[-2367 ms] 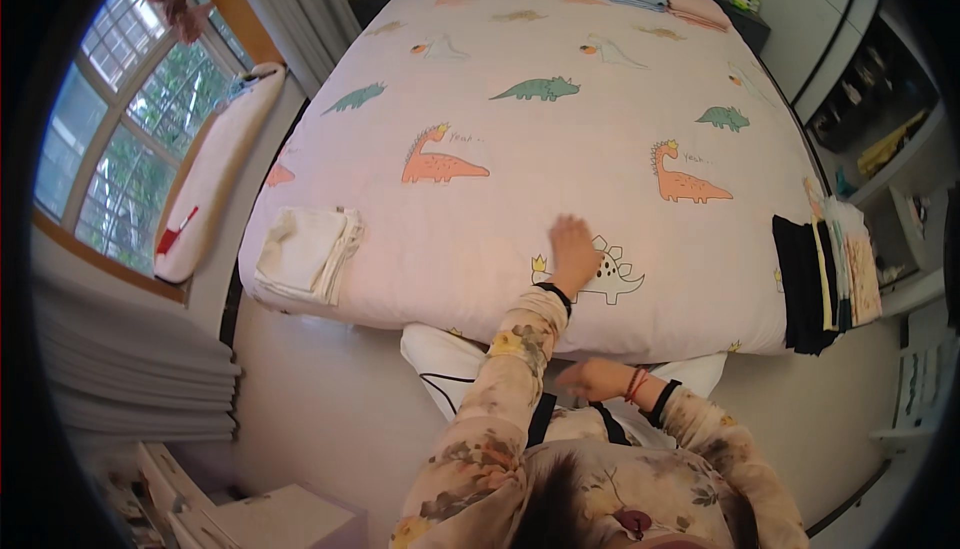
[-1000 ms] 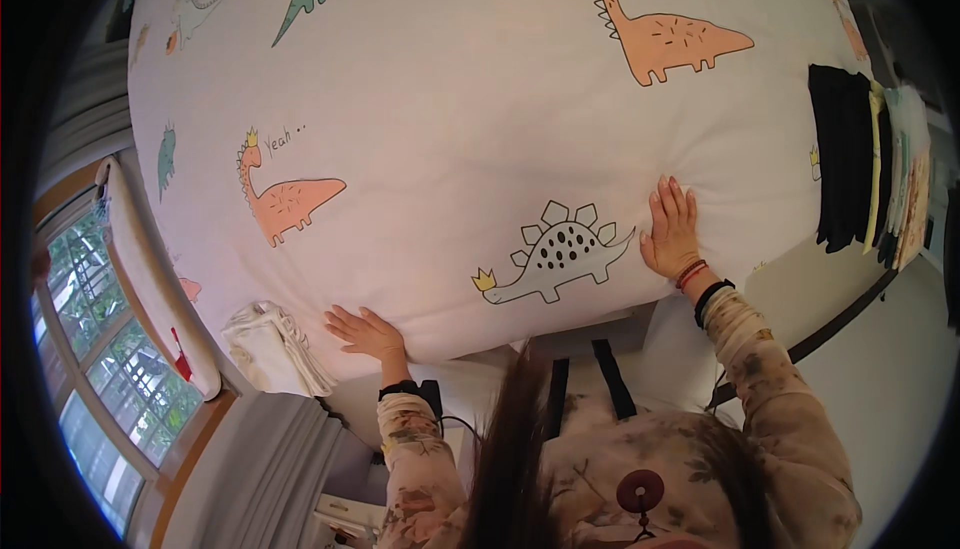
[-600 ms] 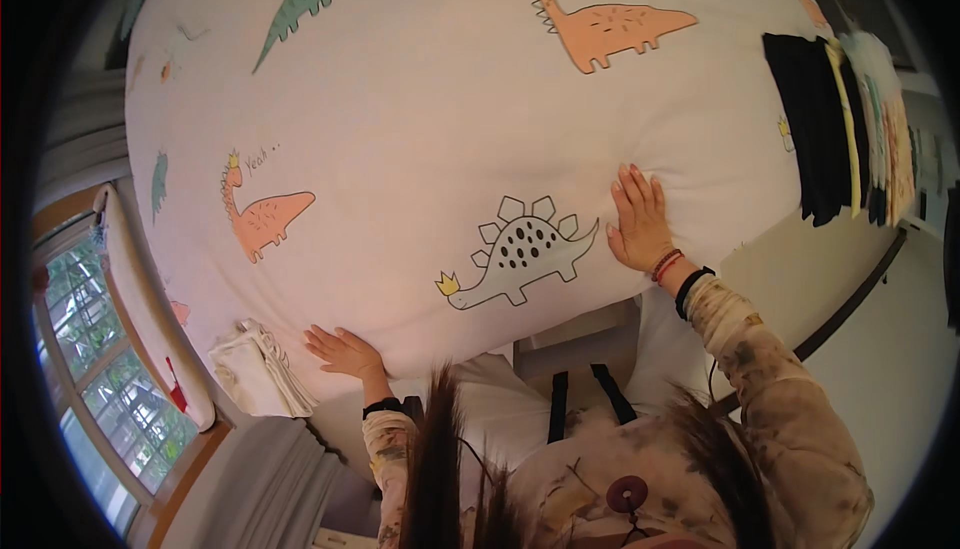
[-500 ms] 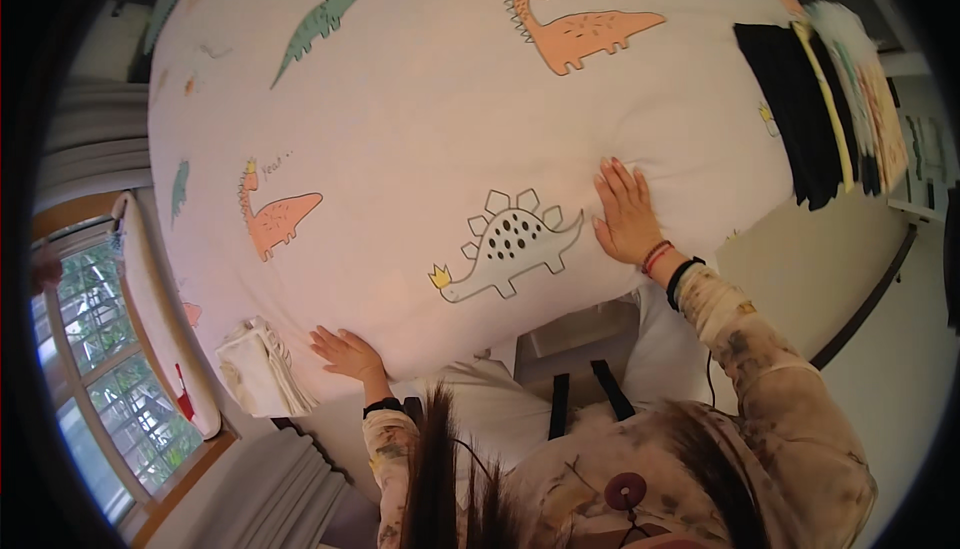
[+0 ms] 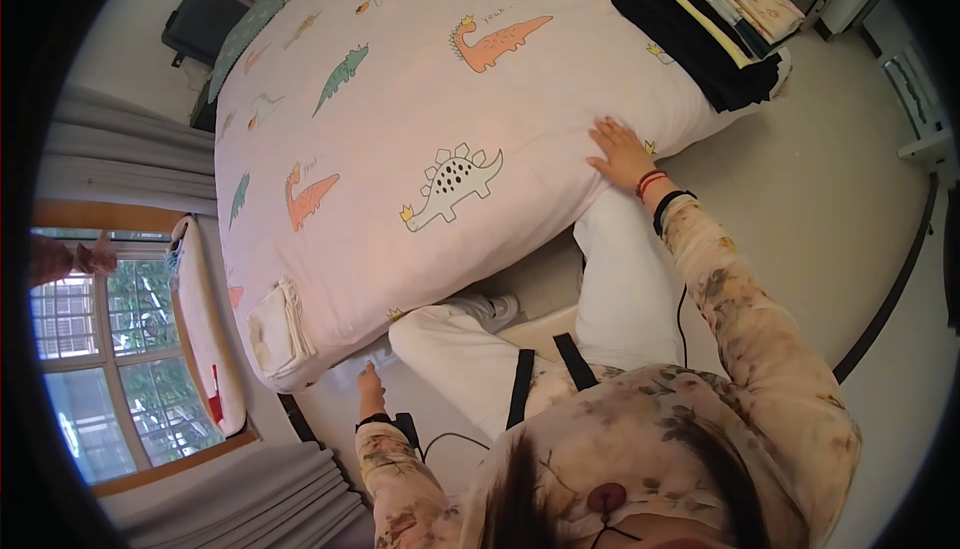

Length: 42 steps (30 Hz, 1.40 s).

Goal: The person sits on a bed and folds several pieces of clothing, including a floral patterned cloth, white pants, and other garments. They fold each item neatly and place them into a stack on the bed.

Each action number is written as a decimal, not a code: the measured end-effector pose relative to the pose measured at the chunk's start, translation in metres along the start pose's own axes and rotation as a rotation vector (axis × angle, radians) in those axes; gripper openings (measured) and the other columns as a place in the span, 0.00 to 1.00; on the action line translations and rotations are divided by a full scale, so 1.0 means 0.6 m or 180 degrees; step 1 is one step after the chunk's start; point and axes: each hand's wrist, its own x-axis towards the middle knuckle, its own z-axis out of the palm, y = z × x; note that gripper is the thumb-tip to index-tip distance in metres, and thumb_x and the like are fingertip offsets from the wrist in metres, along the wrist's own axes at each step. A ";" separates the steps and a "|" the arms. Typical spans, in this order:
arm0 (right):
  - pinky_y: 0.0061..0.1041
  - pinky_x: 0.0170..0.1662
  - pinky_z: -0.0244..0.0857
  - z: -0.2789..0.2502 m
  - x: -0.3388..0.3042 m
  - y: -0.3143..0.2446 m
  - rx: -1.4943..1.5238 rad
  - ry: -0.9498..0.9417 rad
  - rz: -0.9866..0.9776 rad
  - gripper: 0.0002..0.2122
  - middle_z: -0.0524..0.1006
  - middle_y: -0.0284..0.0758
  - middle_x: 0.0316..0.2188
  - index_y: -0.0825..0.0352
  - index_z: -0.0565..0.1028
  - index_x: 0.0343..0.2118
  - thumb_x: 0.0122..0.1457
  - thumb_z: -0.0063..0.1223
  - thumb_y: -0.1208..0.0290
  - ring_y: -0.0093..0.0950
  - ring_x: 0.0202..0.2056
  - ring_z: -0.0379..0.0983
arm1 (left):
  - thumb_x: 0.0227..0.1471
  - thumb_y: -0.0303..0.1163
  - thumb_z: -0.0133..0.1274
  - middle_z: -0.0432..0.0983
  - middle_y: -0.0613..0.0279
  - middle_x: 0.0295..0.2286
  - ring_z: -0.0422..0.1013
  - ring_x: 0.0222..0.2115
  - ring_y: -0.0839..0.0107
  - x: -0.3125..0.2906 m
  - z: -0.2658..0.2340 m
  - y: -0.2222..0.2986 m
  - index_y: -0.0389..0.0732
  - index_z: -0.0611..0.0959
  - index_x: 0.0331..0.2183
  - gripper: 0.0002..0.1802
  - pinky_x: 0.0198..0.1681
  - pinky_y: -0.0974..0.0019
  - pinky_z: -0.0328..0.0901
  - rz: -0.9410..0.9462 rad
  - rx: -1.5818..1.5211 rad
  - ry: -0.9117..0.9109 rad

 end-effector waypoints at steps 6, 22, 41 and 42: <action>0.40 0.64 0.34 -0.014 -0.067 0.029 -0.0234 -0.0044 0.0699 0.29 0.45 0.30 0.64 0.56 0.52 0.61 0.58 0.40 0.52 0.28 0.65 0.36 | 0.55 0.47 0.39 0.68 0.51 0.45 0.66 0.44 0.54 -0.118 0.002 -0.040 0.35 0.70 0.47 0.27 0.46 0.51 0.60 0.0235 -0.0372 -0.0944; 0.38 0.49 0.61 0.072 -0.417 0.244 0.0782 -0.1008 0.2947 0.41 0.73 0.55 0.39 0.78 0.72 0.42 0.58 0.16 0.38 0.46 0.40 0.72 | 0.57 0.48 0.41 0.63 0.45 0.50 0.64 0.48 0.50 -0.061 0.146 -0.096 0.31 0.60 0.54 0.34 0.48 0.48 0.61 0.0126 -0.1298 -0.1660; 0.39 0.48 0.61 0.028 -0.377 0.184 0.3196 -0.0068 0.4041 0.38 0.72 0.49 0.43 0.76 0.60 0.53 0.58 0.26 0.39 0.37 0.44 0.71 | 0.58 0.47 0.37 0.49 0.47 0.54 0.55 0.52 0.47 0.096 0.261 0.018 0.48 0.57 0.55 0.26 0.52 0.39 0.56 -0.0620 -0.3274 -0.0713; 0.39 0.49 0.60 0.028 -0.341 0.184 0.3515 0.0138 0.3981 0.37 0.71 0.50 0.45 0.76 0.58 0.54 0.59 0.26 0.40 0.38 0.46 0.70 | 0.57 0.47 0.37 0.51 0.47 0.53 0.55 0.52 0.49 0.099 0.267 0.023 0.48 0.57 0.55 0.27 0.52 0.39 0.55 -0.0697 -0.3438 -0.0679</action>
